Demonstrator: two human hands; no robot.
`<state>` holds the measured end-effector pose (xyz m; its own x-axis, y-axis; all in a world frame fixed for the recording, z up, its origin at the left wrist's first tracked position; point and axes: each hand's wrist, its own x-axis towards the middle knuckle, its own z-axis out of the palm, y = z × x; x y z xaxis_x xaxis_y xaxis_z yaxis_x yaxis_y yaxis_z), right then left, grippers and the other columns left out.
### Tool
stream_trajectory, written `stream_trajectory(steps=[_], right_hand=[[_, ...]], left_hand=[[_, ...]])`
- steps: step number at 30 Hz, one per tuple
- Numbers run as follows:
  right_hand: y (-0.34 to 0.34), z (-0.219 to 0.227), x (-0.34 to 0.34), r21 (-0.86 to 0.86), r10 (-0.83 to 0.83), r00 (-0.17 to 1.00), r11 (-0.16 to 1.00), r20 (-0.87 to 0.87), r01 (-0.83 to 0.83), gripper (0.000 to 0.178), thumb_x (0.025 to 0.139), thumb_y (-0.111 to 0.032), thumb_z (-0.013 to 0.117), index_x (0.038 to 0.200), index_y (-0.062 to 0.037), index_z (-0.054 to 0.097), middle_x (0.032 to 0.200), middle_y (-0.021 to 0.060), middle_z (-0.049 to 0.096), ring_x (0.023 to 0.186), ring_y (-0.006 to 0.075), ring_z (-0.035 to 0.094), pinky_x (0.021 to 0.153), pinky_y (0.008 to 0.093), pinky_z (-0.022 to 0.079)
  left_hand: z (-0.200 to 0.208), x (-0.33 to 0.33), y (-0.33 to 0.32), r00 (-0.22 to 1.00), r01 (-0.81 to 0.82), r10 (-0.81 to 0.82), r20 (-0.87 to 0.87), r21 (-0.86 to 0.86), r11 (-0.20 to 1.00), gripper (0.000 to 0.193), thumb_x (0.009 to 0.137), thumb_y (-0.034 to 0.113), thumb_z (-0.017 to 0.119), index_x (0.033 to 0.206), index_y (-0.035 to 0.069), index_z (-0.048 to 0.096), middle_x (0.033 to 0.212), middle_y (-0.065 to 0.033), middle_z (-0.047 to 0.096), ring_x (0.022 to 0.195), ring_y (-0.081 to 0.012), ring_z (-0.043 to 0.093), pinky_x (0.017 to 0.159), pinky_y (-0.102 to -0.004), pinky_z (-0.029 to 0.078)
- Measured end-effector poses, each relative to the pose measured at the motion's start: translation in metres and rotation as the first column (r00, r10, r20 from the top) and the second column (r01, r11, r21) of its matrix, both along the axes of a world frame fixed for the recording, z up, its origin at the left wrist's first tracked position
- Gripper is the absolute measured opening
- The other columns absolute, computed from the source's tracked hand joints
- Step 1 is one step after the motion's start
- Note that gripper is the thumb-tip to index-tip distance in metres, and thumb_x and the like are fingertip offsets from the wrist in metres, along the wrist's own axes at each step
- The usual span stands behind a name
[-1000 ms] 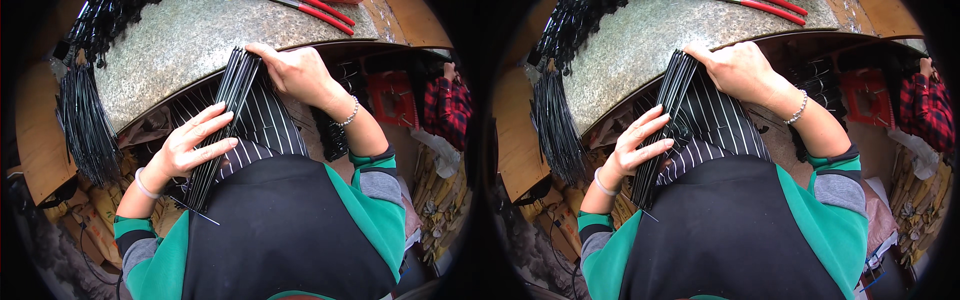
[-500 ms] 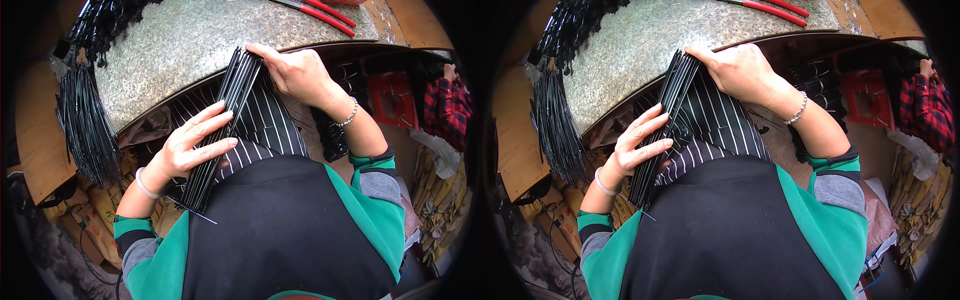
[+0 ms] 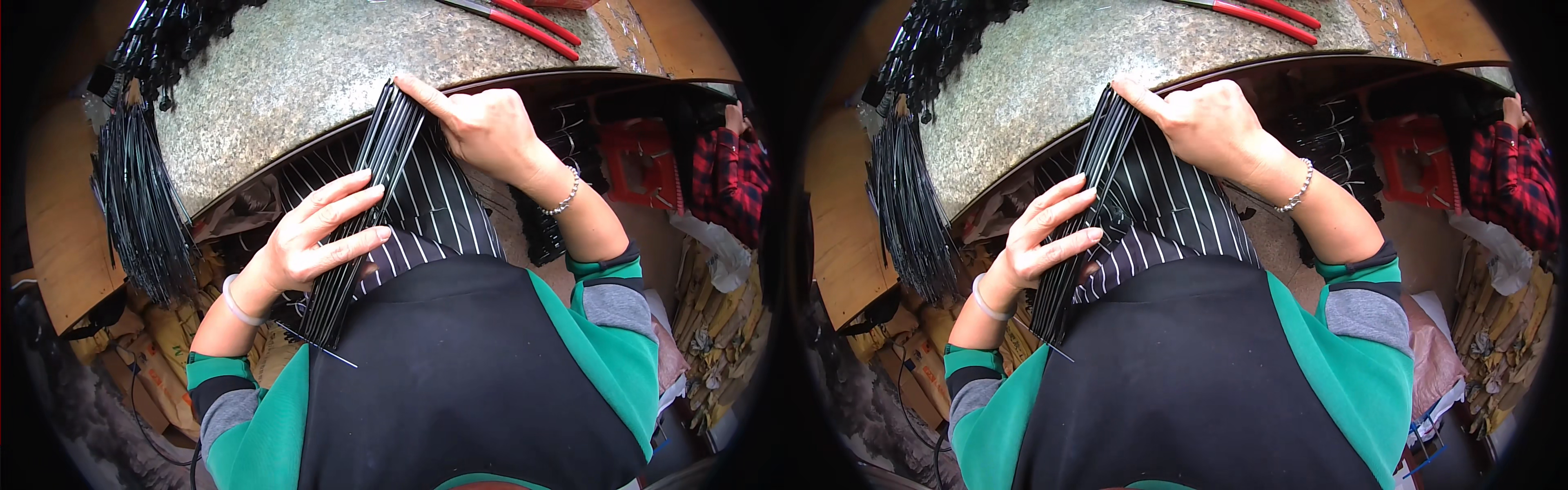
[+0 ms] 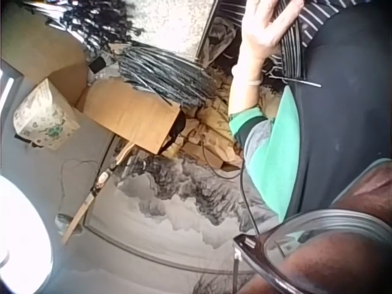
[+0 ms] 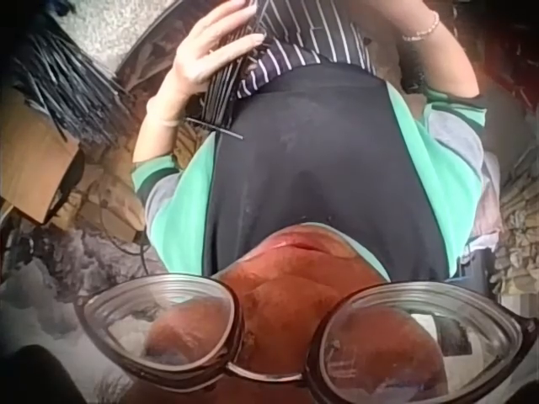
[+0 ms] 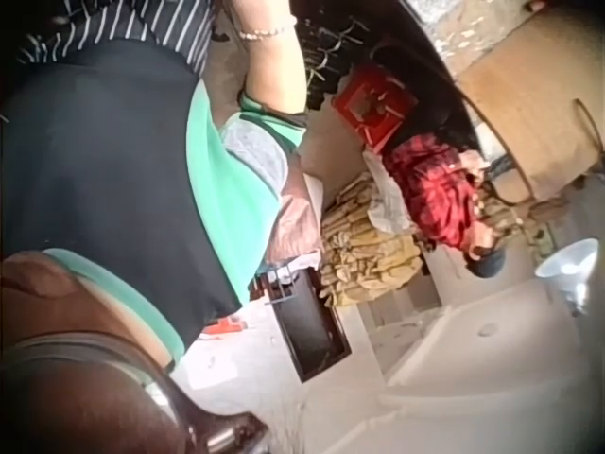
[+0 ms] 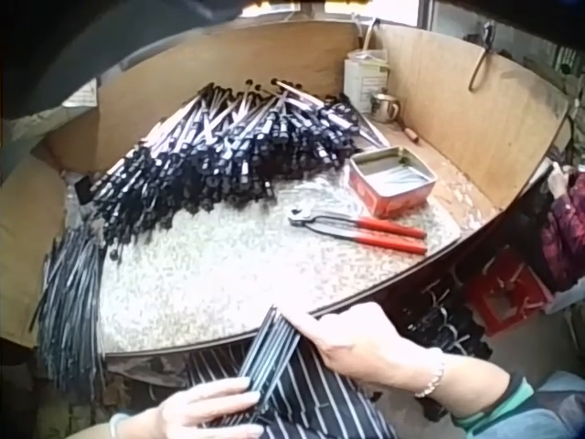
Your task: Assembling and securing bundles of black wires into a central hub using pliers.
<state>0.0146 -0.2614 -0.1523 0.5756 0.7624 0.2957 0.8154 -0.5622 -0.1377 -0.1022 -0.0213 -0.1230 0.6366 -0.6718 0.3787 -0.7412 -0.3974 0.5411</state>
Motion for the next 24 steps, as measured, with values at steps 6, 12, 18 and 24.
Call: stream_trajectory(steps=[6,12,18,24], right_hand=[[0.000,-0.001,-0.002,-0.061,0.005,0.992,0.998,0.127,0.002,0.055,0.077,-0.010,0.051,0.131,-0.0167,0.046,0.053,0.0023,0.056,0.043,0.0161,0.055,0.042,0.0289,0.044],[0.001,0.005,0.004,-0.051,0.022,0.999,0.998,0.041,-0.020,0.058,0.075,-0.008,0.055,0.132,-0.0161,0.045,0.055,0.0054,0.054,0.044,0.0182,0.054,0.043,0.0308,0.044],[-0.001,0.003,0.007,-0.003,0.048,0.998,0.999,-0.051,-0.048,0.057,0.076,-0.008,0.057,0.131,-0.0163,0.045,0.056,0.0071,0.054,0.044,0.0199,0.053,0.043,0.0318,0.044],[-0.001,0.004,0.009,0.060,0.046,0.995,0.997,-0.094,-0.041,0.048,0.083,-0.011,0.055,0.129,-0.0149,0.046,0.054,0.0072,0.053,0.044,0.0212,0.053,0.042,0.0327,0.043]], left_hand=[[-0.002,0.000,0.001,1.000,0.004,-0.004,0.006,0.000,1.000,0.036,0.074,0.026,0.072,0.103,0.006,0.064,0.114,-0.0240,0.057,0.110,-0.0434,0.052,0.091,-0.0480,0.045],[-0.002,-0.001,0.000,1.000,0.018,-0.018,-0.013,-0.025,1.000,0.036,0.074,0.024,0.072,0.104,0.006,0.064,0.115,-0.0237,0.057,0.110,-0.0436,0.052,0.092,-0.0484,0.044],[0.001,-0.001,-0.003,0.999,-0.008,0.006,-0.041,-0.047,0.999,0.036,0.073,0.024,0.073,0.103,0.006,0.065,0.115,-0.0231,0.057,0.111,-0.0435,0.052,0.092,-0.0484,0.044],[0.001,-0.001,-0.003,0.999,0.018,-0.020,-0.046,-0.042,0.999,0.035,0.073,0.023,0.072,0.103,0.006,0.065,0.114,-0.0229,0.057,0.112,-0.0425,0.052,0.092,-0.0481,0.044]])
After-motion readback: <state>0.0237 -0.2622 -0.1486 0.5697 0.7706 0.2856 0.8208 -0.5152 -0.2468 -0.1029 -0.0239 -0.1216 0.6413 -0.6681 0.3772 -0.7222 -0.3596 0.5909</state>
